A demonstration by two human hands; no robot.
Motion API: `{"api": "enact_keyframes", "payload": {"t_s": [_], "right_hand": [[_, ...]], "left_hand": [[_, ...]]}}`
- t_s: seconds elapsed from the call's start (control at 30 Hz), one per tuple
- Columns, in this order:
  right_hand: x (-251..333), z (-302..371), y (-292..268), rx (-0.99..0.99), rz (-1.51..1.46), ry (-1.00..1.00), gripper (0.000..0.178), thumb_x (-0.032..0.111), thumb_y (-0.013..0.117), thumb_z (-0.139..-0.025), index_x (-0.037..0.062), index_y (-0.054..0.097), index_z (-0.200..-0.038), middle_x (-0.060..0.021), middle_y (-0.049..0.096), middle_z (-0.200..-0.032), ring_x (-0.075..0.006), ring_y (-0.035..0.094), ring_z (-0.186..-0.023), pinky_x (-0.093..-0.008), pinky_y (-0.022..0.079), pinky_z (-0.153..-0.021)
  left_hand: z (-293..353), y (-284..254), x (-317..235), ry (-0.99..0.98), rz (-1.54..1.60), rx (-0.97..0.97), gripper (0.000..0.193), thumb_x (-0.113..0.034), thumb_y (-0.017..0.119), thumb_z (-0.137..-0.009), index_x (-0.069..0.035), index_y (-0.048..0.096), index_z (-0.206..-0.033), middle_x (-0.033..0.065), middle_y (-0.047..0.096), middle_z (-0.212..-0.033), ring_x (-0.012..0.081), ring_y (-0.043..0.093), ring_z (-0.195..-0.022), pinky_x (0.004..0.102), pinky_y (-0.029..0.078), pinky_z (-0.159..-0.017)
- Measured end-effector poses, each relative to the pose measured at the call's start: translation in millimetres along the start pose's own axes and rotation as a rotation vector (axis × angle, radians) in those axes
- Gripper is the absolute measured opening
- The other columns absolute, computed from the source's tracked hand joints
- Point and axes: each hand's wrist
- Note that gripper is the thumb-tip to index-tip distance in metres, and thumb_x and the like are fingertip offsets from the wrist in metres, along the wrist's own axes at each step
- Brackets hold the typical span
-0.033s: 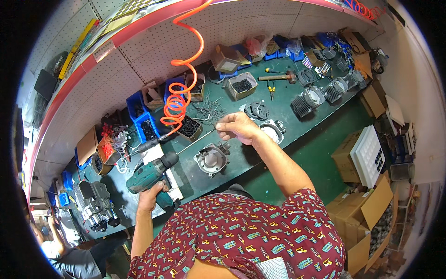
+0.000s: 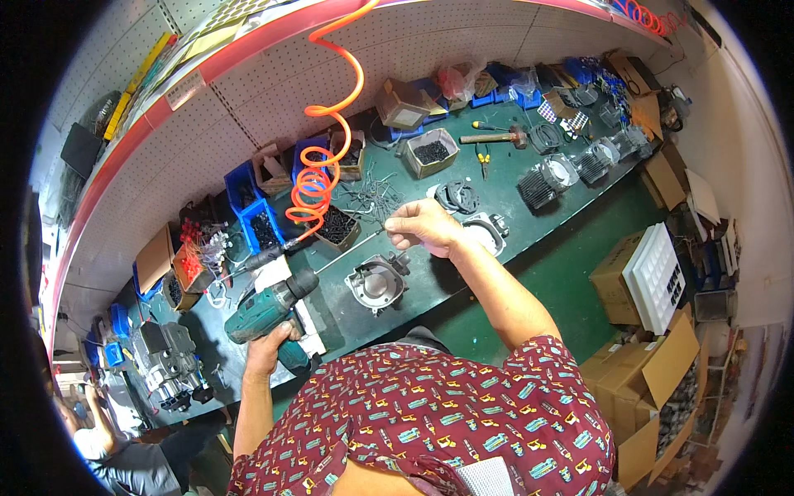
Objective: The person uses a cordless drill to fasten screws into several small metal housings on a workbench. They repeatedly pick up each housing, align it, and drive screws into place one at a time.
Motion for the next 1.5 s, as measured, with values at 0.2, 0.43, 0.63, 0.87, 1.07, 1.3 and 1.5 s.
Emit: {"api": "enact_keyframes", "payload": {"t_s": [0.2,0.43,0.63,0.87,1.07,1.3,1.5], "right_hand": [[-0.1,-2.6,-1.4,0.021,-0.034,0.033,0.02,0.018,0.077,-0.09,0.0007,0.067,-0.096,-0.0057,0.068,-0.084,-0.0115,0.063,-0.07,-0.0241,0.053,-0.062],[-8.1,-4.5,3.9,0.007,-0.16,0.036,0.023,0.019,0.078,-0.091,0.0004,0.066,-0.096,-0.0064,0.066,-0.085,-0.0099,0.059,-0.066,-0.0225,0.047,-0.055],[-9.5,-3.8,9.1,-0.017,-0.187,0.044,0.023,0.019,0.078,-0.091,0.0006,0.065,-0.097,-0.007,0.066,-0.085,-0.009,0.056,-0.064,-0.0218,0.043,-0.052],[-9.4,-2.4,14.3,-0.026,-0.21,0.051,0.022,0.018,0.078,-0.09,0.0007,0.065,-0.098,-0.0061,0.066,-0.086,-0.0075,0.055,-0.065,-0.0208,0.042,-0.052],[-8.8,-1.1,18.5,-0.004,-0.223,0.046,0.024,0.018,0.077,-0.091,-0.0005,0.066,-0.102,-0.0062,0.066,-0.089,-0.0065,0.054,-0.067,-0.0194,0.043,-0.053],[-5.2,0.1,26.9,0.003,-0.246,0.021,0.023,0.016,0.076,-0.092,-0.0012,0.065,-0.103,-0.0063,0.066,-0.09,-0.0064,0.054,-0.067,-0.0186,0.043,-0.052],[-6.0,-1.8,30.8,0.024,-0.251,0.0,0.022,0.015,0.075,-0.092,-0.0014,0.065,-0.103,-0.0062,0.065,-0.089,-0.0064,0.054,-0.067,-0.0184,0.043,-0.052]], "left_hand": [[-2.1,-3.7,3.0,-0.009,-0.01,-0.019,0.03,-0.015,0.076,-0.086,-0.001,0.064,-0.11,0.0054,0.065,-0.086,0.0168,0.064,-0.078,0.033,0.053,-0.073],[-3.6,-4.9,7.9,-0.011,0.013,-0.021,0.028,-0.014,0.075,-0.086,-0.001,0.065,-0.109,0.0056,0.066,-0.086,0.0173,0.065,-0.078,0.0333,0.054,-0.074],[-2.9,-2.6,12.1,-0.016,0.031,-0.024,0.026,-0.012,0.074,-0.087,-0.002,0.065,-0.109,0.0061,0.066,-0.086,0.0175,0.064,-0.078,0.034,0.053,-0.074],[-1.2,6.5,15.6,-0.014,0.065,-0.041,0.029,-0.015,0.074,-0.087,0.001,0.062,-0.108,0.0077,0.063,-0.082,0.0199,0.063,-0.075,0.0366,0.054,-0.073],[-0.2,3.8,25.1,-0.027,0.147,-0.017,0.027,-0.012,0.075,-0.086,-0.001,0.063,-0.109,0.0073,0.065,-0.083,0.0195,0.064,-0.076,0.0359,0.055,-0.072],[3.3,9.6,24.3,-0.056,0.211,-0.058,0.029,-0.014,0.075,-0.086,-0.001,0.062,-0.108,0.0078,0.064,-0.082,0.0213,0.065,-0.074,0.0369,0.055,-0.071],[5.9,10.6,29.7,-0.073,0.216,-0.089,0.031,-0.016,0.074,-0.086,0.001,0.062,-0.109,0.0092,0.065,-0.082,0.0225,0.065,-0.074,0.0372,0.055,-0.072]]}}
Point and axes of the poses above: each hand's wrist, its own z-axis away from the middle knuckle, its own y-axis out of the palm, x = y × z
